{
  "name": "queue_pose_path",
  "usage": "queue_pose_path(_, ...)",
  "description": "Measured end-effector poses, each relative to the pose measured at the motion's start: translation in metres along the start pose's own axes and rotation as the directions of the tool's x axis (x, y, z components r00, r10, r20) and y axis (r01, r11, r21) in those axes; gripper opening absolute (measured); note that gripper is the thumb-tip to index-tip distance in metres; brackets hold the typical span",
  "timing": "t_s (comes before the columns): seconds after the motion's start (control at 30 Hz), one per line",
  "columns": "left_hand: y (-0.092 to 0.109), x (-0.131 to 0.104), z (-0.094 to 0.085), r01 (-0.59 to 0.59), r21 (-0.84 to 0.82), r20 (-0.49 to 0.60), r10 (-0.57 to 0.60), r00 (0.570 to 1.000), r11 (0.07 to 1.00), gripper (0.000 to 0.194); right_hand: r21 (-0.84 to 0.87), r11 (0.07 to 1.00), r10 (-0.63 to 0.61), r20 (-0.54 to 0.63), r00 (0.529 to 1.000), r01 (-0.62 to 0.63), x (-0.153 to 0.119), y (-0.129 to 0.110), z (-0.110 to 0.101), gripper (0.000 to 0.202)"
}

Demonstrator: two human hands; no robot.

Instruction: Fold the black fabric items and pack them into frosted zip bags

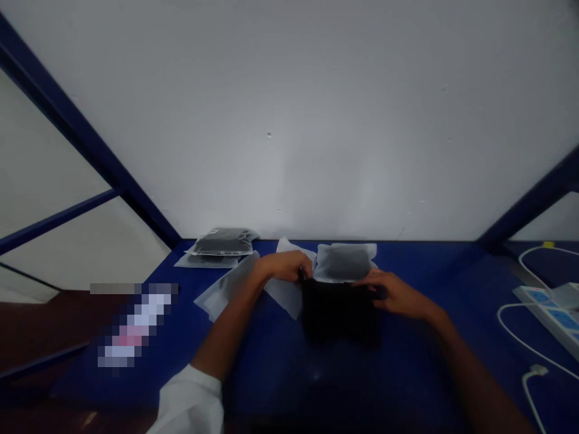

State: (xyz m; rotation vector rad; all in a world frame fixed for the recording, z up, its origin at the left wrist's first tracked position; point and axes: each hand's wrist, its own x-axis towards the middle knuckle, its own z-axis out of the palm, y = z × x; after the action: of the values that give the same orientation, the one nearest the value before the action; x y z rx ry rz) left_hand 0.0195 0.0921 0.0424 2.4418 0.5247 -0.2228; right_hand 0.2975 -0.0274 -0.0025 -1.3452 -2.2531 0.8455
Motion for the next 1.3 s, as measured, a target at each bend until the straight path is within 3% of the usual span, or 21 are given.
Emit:
queue_pose_path(0.1, -0.012, -0.008, -0.006, 0.071, -0.006, 0.010, -0.071, 0.997, 0.997, 0.040, 0.025, 1.000, 0.014, -0.008, 1.000, -0.014, -0.003, 0.006, -0.005, 0.027)
queue_pose_path(0.23, -0.024, -0.015, -0.010, 0.106, -0.009, 0.031, -0.106, 0.994, 0.994, 0.038, 0.087, 0.996, 0.006, -0.132, 0.991, 0.006, -0.006, 0.024, -0.014, 0.017)
queue_pose_path(0.4, -0.032, -0.012, -0.006, 0.139, -0.014, 0.043, -0.138, 0.990, 0.990, 0.037, 0.173, 0.980, 0.126, -0.165, 0.978, -0.097, -0.022, 0.053, -0.033, 0.012)
queue_pose_path(0.5, -0.034, -0.009, -0.003, 0.103, -0.040, 0.060, -0.100, 0.993, 0.994, 0.049, 0.244, 0.943, 0.251, -0.070, 0.965, -0.227, -0.036, 0.061, -0.042, 0.023)
queue_pose_path(0.6, -0.036, -0.006, -0.001, 0.030, -0.084, 0.087, -0.022, 0.996, 0.996, 0.060, 0.298, 0.907, 0.299, 0.044, 0.953, -0.298, -0.045, 0.058, -0.046, 0.043)
queue_pose_path(0.67, -0.038, -0.005, 0.001, -0.008, -0.106, 0.097, 0.018, 0.995, 0.994, 0.056, 0.302, 0.910, 0.282, 0.056, 0.958, -0.285, -0.047, 0.053, -0.047, 0.048)
queue_pose_path(0.77, -0.040, -0.004, 0.002, -0.031, -0.121, 0.091, 0.042, 0.995, 0.992, 0.043, 0.281, 0.939, 0.192, 0.054, 0.980, -0.199, -0.043, 0.047, -0.047, 0.035)
queue_pose_path(0.87, -0.040, -0.003, 0.002, -0.052, -0.126, 0.081, 0.062, 0.995, 0.991, 0.041, 0.291, 0.953, 0.097, -0.037, 0.995, -0.082, -0.031, 0.039, -0.040, 0.028)
queue_pose_path(0.97, -0.037, -0.002, 0.002, -0.074, -0.133, 0.076, 0.085, 0.993, 0.988, 0.038, 0.303, 0.953, 0.081, -0.189, 0.979, -0.020, -0.012, 0.028, -0.019, 0.030)
queue_pose_path(1.13, -0.026, -0.006, -0.005, -0.162, -0.197, 0.044, 0.174, 0.984, 0.967, 0.037, -0.005, 1.000, -0.013, -0.331, 0.943, 0.012, 0.014, 0.007, 0.023, 0.029)
queue_pose_path(1.23, -0.017, -0.010, -0.011, -0.256, -0.273, -0.031, 0.257, 0.966, 0.928, 0.036, -0.115, 0.993, -0.054, -0.451, 0.891, 0.002, 0.017, 0.005, 0.032, 0.038)
queue_pose_path(1.3, -0.009, -0.006, -0.010, -0.294, -0.329, -0.080, 0.283, 0.956, 0.898, 0.030, -0.124, 0.991, -0.016, -0.489, 0.872, -0.051, 0.016, 0.007, 0.033, 0.033)
